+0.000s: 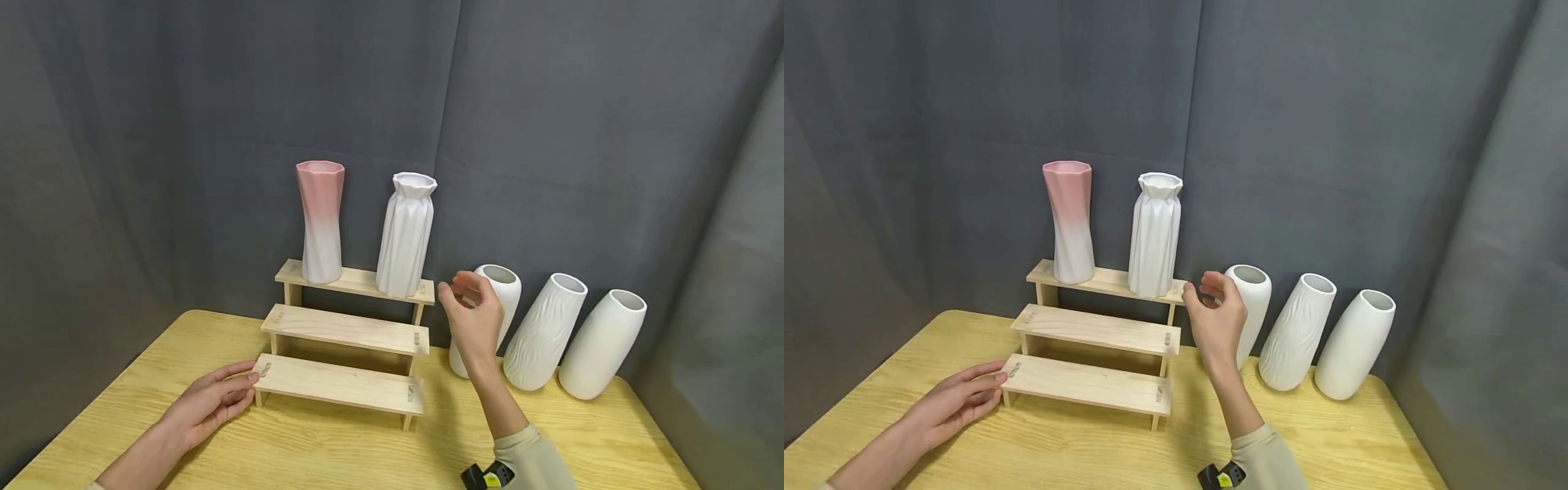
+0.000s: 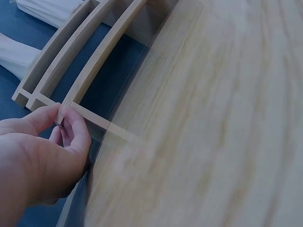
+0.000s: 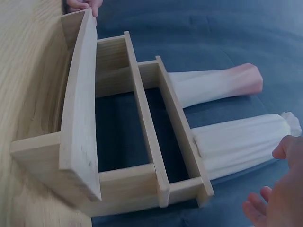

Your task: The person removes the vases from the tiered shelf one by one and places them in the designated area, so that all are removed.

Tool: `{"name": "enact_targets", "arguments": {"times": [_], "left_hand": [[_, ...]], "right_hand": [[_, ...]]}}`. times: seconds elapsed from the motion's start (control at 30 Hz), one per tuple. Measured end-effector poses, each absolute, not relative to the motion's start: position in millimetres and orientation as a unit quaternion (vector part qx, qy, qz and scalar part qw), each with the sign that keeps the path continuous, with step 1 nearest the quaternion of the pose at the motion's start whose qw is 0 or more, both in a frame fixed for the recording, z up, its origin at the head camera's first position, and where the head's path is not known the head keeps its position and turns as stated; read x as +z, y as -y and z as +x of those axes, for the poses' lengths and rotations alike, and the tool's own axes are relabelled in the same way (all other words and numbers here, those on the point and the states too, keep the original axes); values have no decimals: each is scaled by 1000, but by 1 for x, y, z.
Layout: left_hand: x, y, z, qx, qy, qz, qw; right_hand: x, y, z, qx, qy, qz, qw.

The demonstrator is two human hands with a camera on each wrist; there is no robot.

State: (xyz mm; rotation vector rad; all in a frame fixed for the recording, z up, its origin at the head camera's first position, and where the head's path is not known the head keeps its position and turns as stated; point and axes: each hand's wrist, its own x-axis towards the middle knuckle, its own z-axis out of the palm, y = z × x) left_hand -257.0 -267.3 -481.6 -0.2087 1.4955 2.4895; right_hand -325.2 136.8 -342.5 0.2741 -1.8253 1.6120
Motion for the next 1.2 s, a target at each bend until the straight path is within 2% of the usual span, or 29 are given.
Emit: {"name": "enact_targets", "arguments": {"times": [0.27,0.47,0.6,0.83,1.2], "left_hand": [[-487,260,-252,846,-515,-74,118],[-489,254,-257,842,-524,-79,102],[-491,248,-259,846,-518,-70,109],[-493,250,-258,849,-512,-79,104],[-482,268,-259,848,-515,-68,101]], "right_hand": [[-331,-121,-344,581,750,148,277],[-320,-117,-362,543,786,154,251],[-317,-122,-372,539,796,157,226],[-321,-115,-378,539,813,150,159],[-328,-91,-385,578,796,126,130]]}}
